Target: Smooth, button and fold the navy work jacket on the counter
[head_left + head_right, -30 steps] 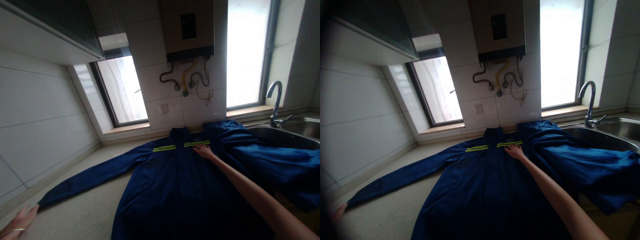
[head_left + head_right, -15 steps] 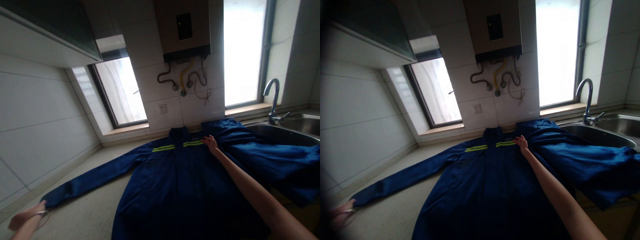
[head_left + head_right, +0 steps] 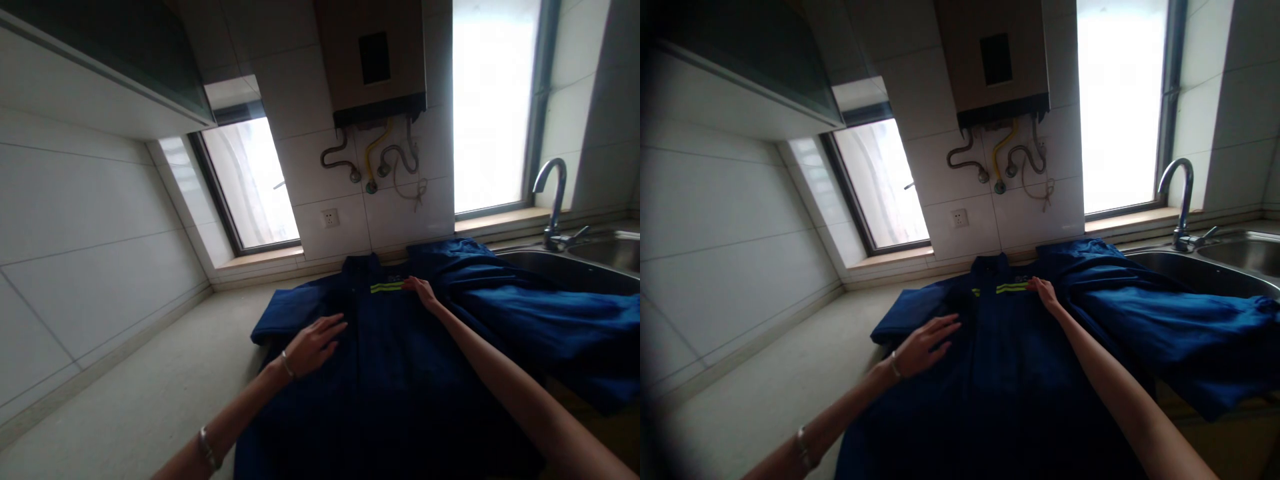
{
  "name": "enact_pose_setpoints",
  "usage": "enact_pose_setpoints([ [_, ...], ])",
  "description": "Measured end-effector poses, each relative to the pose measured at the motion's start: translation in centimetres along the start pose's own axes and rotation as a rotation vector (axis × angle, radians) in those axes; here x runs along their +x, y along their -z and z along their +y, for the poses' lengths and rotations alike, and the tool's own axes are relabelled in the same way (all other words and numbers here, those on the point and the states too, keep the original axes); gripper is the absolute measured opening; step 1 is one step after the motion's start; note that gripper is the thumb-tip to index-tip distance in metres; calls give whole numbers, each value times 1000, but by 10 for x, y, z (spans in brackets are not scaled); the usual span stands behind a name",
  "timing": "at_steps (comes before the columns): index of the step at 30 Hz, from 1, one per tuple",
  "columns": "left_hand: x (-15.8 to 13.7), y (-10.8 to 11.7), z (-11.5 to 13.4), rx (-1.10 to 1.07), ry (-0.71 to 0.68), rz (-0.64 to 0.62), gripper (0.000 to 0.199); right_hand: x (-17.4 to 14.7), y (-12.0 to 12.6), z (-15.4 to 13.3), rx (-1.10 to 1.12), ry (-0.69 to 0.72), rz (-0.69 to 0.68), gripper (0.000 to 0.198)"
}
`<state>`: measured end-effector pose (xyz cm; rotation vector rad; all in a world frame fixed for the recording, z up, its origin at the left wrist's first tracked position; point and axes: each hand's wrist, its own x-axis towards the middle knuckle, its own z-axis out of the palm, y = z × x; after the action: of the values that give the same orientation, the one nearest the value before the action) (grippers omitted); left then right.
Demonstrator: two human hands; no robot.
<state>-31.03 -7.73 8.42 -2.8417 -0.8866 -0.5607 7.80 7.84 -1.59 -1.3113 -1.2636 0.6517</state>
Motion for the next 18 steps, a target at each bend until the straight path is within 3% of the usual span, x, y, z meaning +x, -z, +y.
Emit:
enact_pose_setpoints([
  [3, 3, -33, 33, -80, 18, -100, 56, 1, -1, 4, 6, -18, -16, 56],
  [10, 11, -58, 27, -145, 184, -160, 53, -2, -6, 3, -164, 145, -47, 38],
  [13, 21, -66, 35, -181, 180, -156, 53, -19, -12, -26, -283, 355, -114, 34],
  [18, 24, -85, 45, -198, 153, -241, 60, -69, -31, -89, -459, 802, -477, 40],
])
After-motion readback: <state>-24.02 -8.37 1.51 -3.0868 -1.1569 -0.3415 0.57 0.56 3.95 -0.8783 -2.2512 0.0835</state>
